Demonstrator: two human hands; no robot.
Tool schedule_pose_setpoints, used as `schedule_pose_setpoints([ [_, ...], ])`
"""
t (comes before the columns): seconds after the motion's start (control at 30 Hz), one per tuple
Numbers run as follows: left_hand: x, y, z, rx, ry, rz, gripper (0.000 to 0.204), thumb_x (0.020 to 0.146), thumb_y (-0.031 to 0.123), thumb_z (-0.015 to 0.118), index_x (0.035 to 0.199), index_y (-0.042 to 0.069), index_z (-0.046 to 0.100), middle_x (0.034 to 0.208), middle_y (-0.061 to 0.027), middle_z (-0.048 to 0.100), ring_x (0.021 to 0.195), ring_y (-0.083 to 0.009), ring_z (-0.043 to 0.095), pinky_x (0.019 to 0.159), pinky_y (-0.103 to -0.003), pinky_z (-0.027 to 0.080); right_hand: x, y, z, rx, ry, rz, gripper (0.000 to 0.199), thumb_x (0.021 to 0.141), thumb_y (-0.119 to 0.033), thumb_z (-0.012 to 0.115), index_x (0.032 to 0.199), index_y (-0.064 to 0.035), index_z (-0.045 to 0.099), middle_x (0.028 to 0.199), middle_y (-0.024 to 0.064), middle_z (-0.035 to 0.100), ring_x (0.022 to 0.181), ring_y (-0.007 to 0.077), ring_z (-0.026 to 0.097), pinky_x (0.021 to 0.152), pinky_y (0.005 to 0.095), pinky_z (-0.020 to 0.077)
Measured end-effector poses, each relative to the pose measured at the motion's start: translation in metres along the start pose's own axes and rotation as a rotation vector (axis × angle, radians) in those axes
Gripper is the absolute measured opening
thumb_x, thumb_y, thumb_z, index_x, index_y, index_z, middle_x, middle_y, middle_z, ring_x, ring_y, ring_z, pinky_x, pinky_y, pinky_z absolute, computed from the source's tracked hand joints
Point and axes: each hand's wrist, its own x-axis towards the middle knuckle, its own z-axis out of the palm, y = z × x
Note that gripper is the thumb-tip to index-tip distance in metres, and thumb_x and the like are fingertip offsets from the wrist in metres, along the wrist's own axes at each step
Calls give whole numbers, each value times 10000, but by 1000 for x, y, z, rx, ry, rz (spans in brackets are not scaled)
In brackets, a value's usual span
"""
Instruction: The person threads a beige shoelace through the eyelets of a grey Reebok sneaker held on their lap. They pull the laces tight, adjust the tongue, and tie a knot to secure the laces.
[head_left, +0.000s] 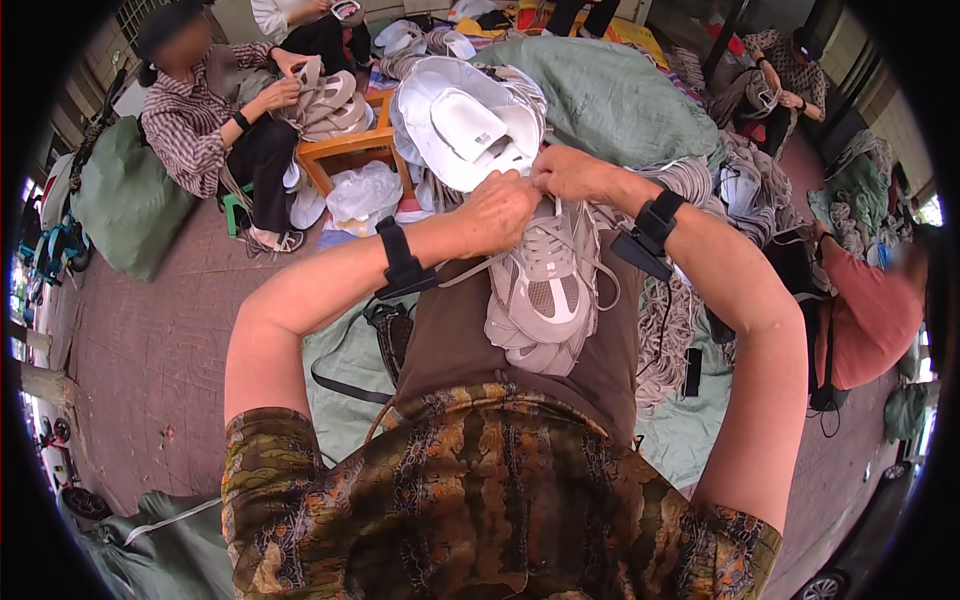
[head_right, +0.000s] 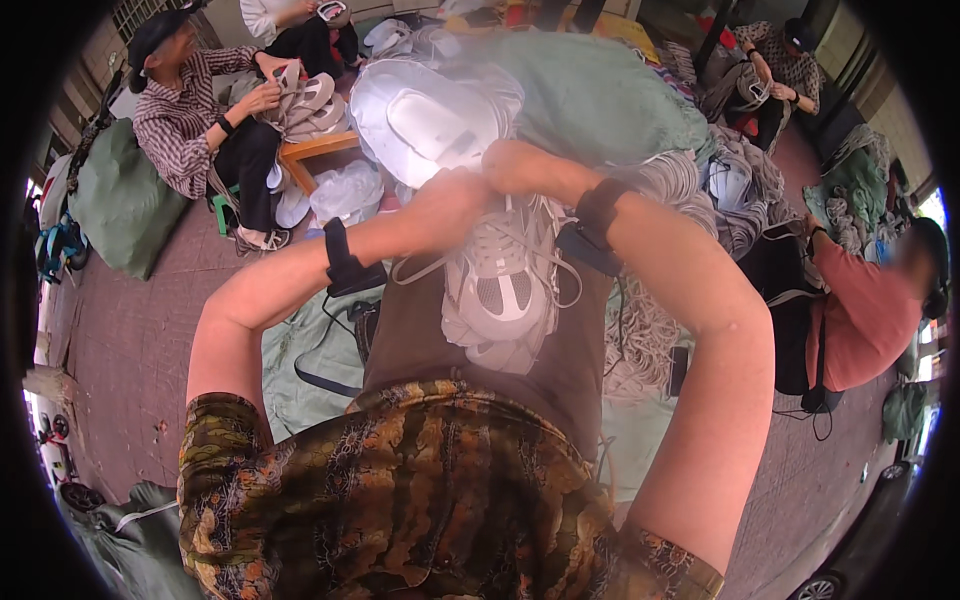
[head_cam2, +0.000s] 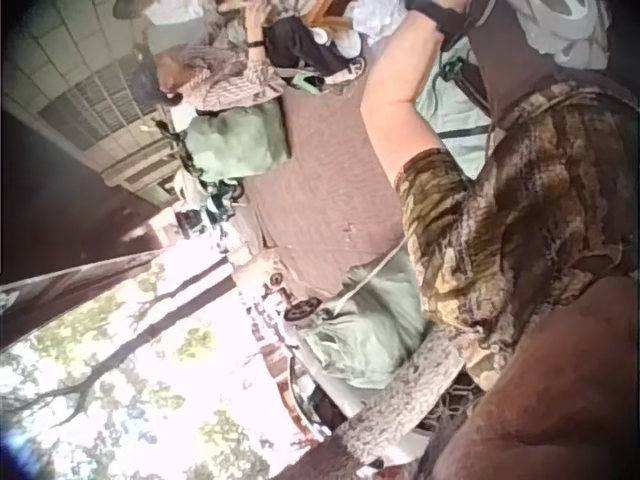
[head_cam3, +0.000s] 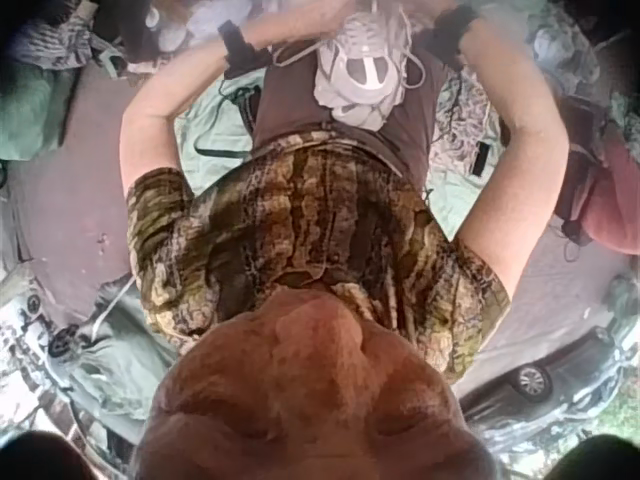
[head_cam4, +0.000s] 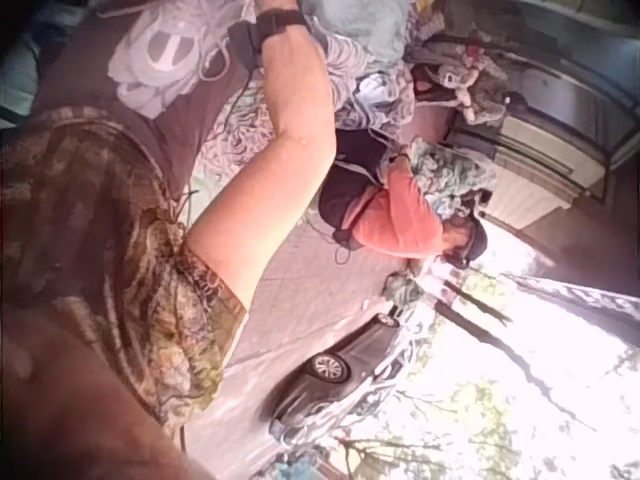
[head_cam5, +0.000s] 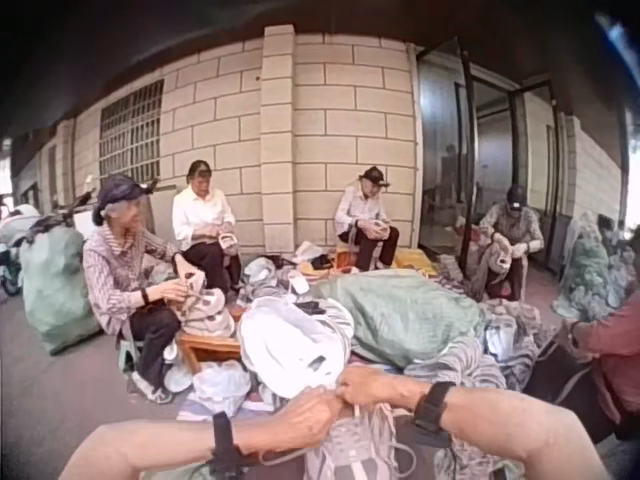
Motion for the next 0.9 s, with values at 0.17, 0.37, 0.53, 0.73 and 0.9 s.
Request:
schedule_pose_setpoints([
  [0.17,-13,55,-12,-184,75,399,188,679,67,612,832,5,523,855,-135,485,800,-331,524,689,-446,446,-16,-11,17,-266,313,-255,195,877,-176,544,834,8,593,777,169,596,779,361,589,702,454,448],
  [0.37,-61,139,-51,-796,-118,555,252,674,-7,603,872,6,448,865,-124,415,721,-312,496,568,-408,450,-53,-103,15,141,282,-789,227,955,-186,472,820,-5,490,730,146,474,700,337,512,679,453,439],
  [0.53,-70,181,-109,-1079,-93,710,78,835,10,536,870,-2,468,919,-127,439,767,-248,521,626,-349,476,-86,-180,0,322,194,-1079,183,913,-153,500,868,17,550,776,169,574,746,351,576,693,451,456],
  [0.73,-14,103,-147,-795,286,245,113,930,59,507,952,6,604,881,-113,620,760,-158,616,687,-281,499,-74,-60,-10,378,299,-466,157,950,-174,552,960,-17,562,793,3,561,707,86,536,634,269,467],
  [0.9,12,-15,-93,-757,365,-345,363,890,124,559,1224,-9,504,1031,-106,667,812,-151,647,737,-303,525,-114,14,49,98,395,-356,185,857,-65,604,1026,-10,553,882,109,589,769,253,620,671,368,487],
])
